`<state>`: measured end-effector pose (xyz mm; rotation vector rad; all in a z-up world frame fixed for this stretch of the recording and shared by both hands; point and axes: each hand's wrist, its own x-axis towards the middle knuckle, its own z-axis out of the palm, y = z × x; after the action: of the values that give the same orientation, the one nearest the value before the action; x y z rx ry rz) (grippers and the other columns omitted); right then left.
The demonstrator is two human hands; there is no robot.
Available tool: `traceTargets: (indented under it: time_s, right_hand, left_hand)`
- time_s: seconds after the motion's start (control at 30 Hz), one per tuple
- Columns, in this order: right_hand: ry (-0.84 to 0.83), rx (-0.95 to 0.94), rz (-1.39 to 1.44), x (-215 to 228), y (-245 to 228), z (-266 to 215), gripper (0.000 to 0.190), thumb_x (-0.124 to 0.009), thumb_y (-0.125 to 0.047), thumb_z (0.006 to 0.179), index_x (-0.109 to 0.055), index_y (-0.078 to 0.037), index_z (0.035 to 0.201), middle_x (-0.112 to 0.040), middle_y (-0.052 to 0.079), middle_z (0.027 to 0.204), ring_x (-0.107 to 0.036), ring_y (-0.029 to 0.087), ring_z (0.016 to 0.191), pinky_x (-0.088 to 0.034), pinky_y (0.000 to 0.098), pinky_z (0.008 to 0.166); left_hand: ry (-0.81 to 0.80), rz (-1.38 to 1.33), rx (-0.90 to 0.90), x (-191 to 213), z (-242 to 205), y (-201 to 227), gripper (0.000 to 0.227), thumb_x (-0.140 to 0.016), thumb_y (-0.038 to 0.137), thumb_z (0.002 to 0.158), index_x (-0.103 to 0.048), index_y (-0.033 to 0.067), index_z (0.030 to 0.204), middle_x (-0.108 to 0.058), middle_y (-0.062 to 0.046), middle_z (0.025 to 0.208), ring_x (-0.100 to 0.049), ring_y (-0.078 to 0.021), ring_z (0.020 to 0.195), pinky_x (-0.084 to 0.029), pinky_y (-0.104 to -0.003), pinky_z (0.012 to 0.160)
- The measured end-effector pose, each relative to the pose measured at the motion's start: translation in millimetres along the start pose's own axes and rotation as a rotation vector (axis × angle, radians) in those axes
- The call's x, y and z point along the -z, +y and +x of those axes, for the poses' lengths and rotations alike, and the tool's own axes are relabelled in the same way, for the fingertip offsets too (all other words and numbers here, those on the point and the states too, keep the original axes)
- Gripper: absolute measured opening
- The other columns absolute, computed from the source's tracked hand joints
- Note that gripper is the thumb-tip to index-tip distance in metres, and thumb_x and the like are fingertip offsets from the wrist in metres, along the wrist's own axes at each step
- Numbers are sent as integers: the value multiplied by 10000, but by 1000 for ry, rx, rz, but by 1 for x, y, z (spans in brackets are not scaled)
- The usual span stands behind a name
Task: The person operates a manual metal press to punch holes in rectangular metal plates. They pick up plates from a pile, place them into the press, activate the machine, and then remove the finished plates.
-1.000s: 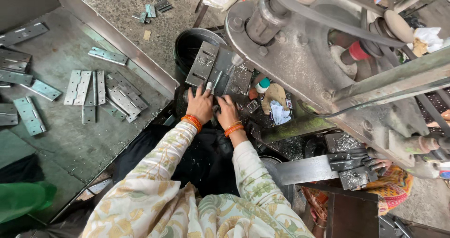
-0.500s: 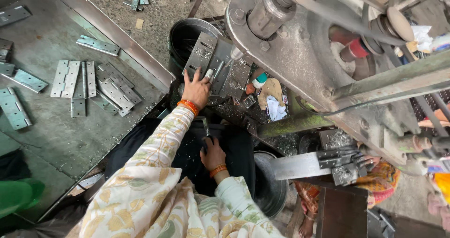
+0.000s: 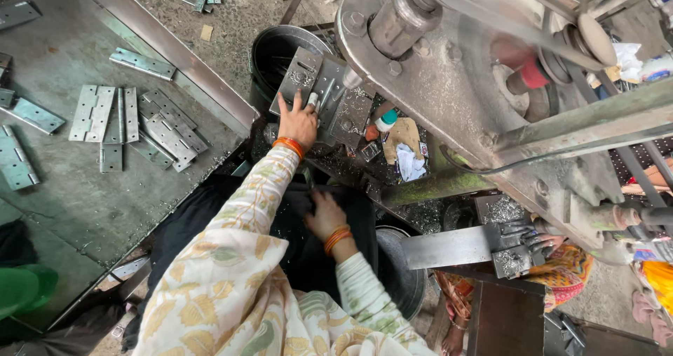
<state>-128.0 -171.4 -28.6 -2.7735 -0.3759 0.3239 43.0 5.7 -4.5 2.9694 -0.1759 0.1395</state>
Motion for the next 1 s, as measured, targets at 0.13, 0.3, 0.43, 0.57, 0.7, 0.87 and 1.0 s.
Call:
traceTargets:
  time_s: [0.13, 0.3, 0.43, 0.57, 0.7, 0.87, 1.0]
  right_hand:
    - [110, -14, 113, -46, 0, -22, 436, -707, -270, 859, -599, -248, 1280, -567, 162, 1336, -676, 453, 1004, -568, 538, 839]
    - [60, -40, 102, -46, 8, -25, 491, -724, -279, 851, -571, -225, 1314, -563, 164, 1351, -660, 458, 1033, -551, 548, 858]
    - [-14, -22, 38, -3, 5, 1, 638, -754, -278, 812, -526, -172, 1399, -607, 181, 1252, -640, 439, 1089, -544, 527, 897]
    - [-15, 34, -4, 15, 10, 16, 569, -727, -248, 835, -582, -128, 1372, -663, 176, 1222, -658, 413, 1114, -558, 503, 917]
    - [86, 65, 47, -18, 9, 1, 512, -746, -245, 815, -598, -158, 1297, -618, 183, 1267, -663, 439, 1043, -563, 523, 851]
    - [139, 25, 103, -63, 13, -19, 412, -707, -238, 858, -591, -237, 1253, -590, 170, 1267, -678, 450, 953, -571, 542, 766]
    - [106, 19, 127, -52, 12, -20, 430, -720, -252, 855, -588, -216, 1263, -600, 171, 1284, -666, 453, 992, -569, 543, 796]
  left_hand:
    - [-44, 27, -4, -5, 5, 0, 456, -417, 272, 1021, -577, 166, 1435, -499, -3, 1531, -182, -368, 1540, -53, -796, 1120]
    - [54, 19, -8, -19, -11, 0, 430, -443, 241, 1022, -615, 166, 1410, -499, 28, 1551, -205, -363, 1552, -58, -797, 1148]
    - [123, 13, -18, -20, 3, -4, 487, -454, 261, 970, -586, 173, 1431, -518, 24, 1480, -202, -387, 1503, -47, -815, 1100]
    - [-12, -2, -5, -20, 24, 6, 439, -450, 245, 1033, -613, 170, 1433, -539, 20, 1519, -198, -371, 1555, -45, -807, 1141]
    - [7, 12, -16, -8, 35, 6, 460, -465, 252, 998, -590, 189, 1435, -548, 24, 1487, -167, -371, 1544, -29, -803, 1141]
    - [28, 82, -37, -1, 20, 3, 456, -444, 238, 1031, -585, 179, 1460, -581, -20, 1435, -152, -395, 1558, -28, -816, 1131]
    - [41, 103, -59, -4, -9, 9, 461, -428, 274, 1031, -599, 156, 1443, -544, -16, 1489, -136, -404, 1562, -25, -818, 1124]
